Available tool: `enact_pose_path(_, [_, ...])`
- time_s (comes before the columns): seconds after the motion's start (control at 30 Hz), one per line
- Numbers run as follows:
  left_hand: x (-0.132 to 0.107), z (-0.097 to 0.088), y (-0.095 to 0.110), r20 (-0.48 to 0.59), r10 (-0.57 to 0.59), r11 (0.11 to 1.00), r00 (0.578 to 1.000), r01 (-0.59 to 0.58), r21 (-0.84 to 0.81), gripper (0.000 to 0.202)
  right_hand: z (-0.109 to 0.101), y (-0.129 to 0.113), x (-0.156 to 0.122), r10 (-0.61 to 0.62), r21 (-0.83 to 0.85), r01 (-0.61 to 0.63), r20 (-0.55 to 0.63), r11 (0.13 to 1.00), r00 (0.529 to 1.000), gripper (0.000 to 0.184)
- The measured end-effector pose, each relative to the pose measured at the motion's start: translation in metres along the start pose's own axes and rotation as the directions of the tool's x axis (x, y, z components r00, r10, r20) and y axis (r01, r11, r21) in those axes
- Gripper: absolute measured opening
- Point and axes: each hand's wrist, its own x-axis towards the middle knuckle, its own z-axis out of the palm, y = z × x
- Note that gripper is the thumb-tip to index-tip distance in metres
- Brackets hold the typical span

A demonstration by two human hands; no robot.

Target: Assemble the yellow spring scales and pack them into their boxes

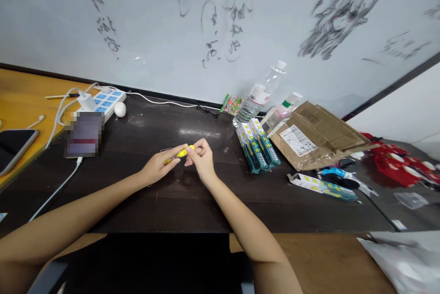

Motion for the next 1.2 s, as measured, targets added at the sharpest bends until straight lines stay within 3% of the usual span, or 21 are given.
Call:
enact_pose_path(0.17, [-0.001,-0.003,-0.002,-0.020,-0.036,0.998,0.999,0.035,-0.052,0.048,-0.006,-0.008,-0.001,0.072,-0.009,-0.072,0.125,0.997,0.989,0.034])
enact_pose_path(0.33, [-0.003,-0.002,-0.002,-0.026,0.007,1.000,1.000,-0.008,-0.027,0.048,-0.005,-0.004,0.000,-0.007,-0.040,0.009,0.057,0.999,0.998,0.022])
enact_pose_path(0.5, [-0.002,0.001,-0.003,-0.003,0.010,1.000,1.000,-0.010,0.008,0.048,0.007,-0.001,-0.004,-0.046,0.046,0.048,-0.060,0.998,0.997,0.028])
enact_pose_path(0.73, [-0.001,-0.003,-0.003,-0.022,-0.026,0.999,0.999,0.025,-0.036,0.048,-0.002,-0.007,-0.005,0.069,0.021,-0.071,0.087,0.997,0.994,0.032])
enact_pose_path(0.97, [-0.003,0.000,-0.004,-0.022,0.004,1.000,1.000,-0.004,0.031,0.049,-0.002,0.000,-0.002,0.005,-0.006,-0.005,0.010,1.000,1.000,0.023])
enact_pose_path(1.2, [-0.002,0.000,-0.001,0.009,-0.054,0.998,0.998,0.054,0.026,0.048,-0.001,0.002,-0.001,0.070,0.002,-0.070,0.040,0.998,0.997,0.029])
